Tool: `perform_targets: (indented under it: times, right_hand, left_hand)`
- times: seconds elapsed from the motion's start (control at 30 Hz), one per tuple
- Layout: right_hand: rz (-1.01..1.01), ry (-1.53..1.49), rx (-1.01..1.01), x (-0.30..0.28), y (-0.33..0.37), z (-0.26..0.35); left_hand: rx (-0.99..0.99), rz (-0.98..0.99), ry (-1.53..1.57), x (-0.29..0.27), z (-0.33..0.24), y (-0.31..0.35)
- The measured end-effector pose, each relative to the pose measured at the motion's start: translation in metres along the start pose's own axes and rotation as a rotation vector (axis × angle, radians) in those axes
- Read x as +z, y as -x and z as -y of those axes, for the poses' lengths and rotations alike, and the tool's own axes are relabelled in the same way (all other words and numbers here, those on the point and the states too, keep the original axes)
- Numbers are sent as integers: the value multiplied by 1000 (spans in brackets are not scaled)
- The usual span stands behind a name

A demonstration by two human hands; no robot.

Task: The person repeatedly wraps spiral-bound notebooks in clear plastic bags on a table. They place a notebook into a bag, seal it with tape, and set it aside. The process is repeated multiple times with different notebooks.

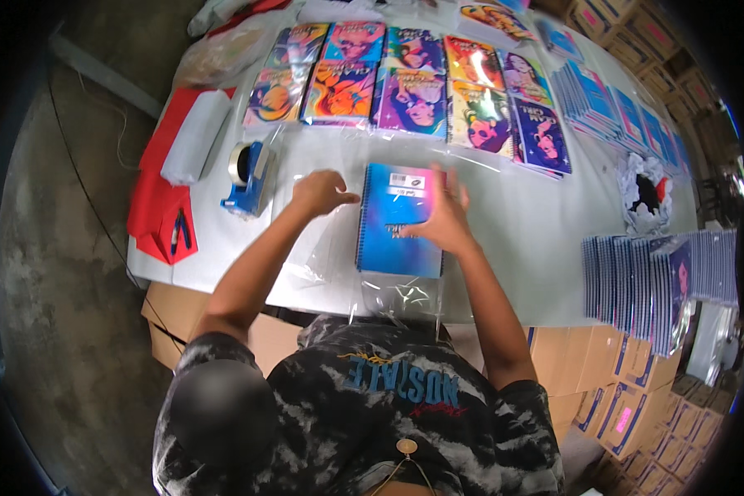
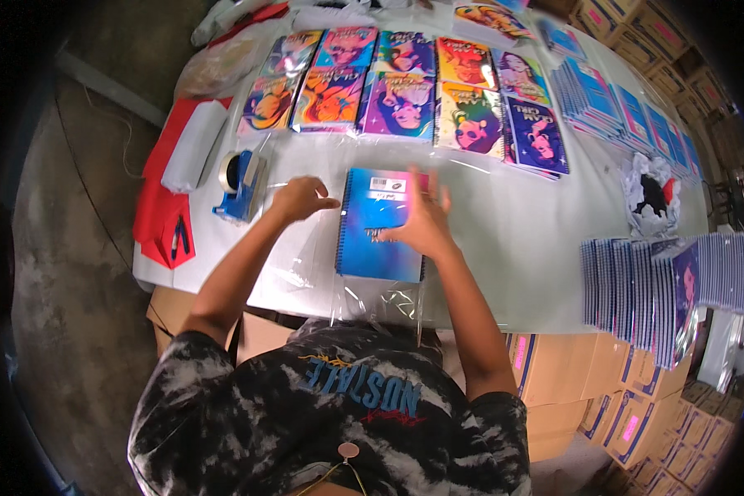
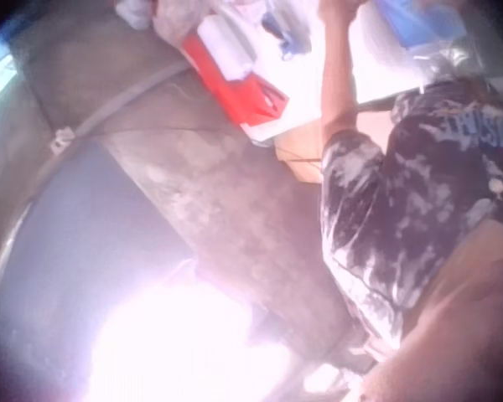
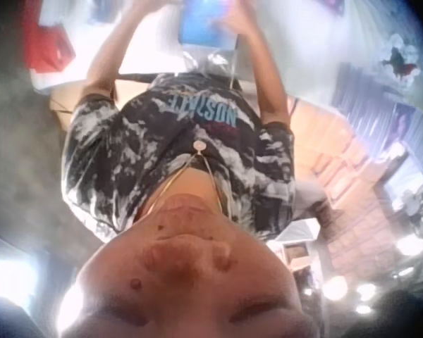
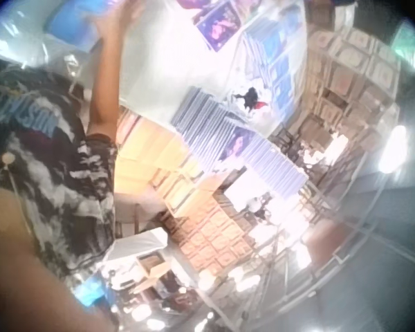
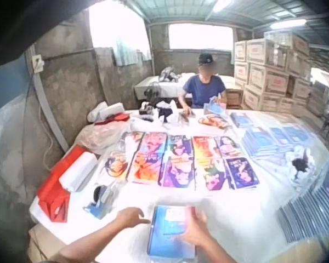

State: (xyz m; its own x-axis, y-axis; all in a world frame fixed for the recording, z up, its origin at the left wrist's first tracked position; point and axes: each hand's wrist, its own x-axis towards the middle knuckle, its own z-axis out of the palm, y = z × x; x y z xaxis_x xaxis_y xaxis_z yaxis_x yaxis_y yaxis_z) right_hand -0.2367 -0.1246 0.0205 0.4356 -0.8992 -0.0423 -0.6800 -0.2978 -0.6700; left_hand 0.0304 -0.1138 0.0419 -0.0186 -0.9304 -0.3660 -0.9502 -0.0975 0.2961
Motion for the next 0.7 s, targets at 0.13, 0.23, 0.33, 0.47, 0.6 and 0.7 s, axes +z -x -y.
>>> perform_targets:
  times: [0.13,0.23,0.33,0.47,0.6,0.7]
  right_hand:
    - [-123,-263,344,40,19,-42]
    - [-213,-849,132,30,33,-32]
    - [-341,-964,-168,-12,42,31]
    - [-412,-941,-281,-29,40,56]
    - [-638,-665,-242,-32,24,49]
    - [-710,-689,-203,-38,28,61]
  left_hand:
    - [-79,-88,563,82,-29,23]
    - [-3,-215,1238,78,-60,47]
    - [225,-529,1317,32,-77,80]
    - [451,-614,1251,14,-73,82]
    - [362,-788,1025,2,-89,69]
    - [337,-921,988,-6,-98,69]
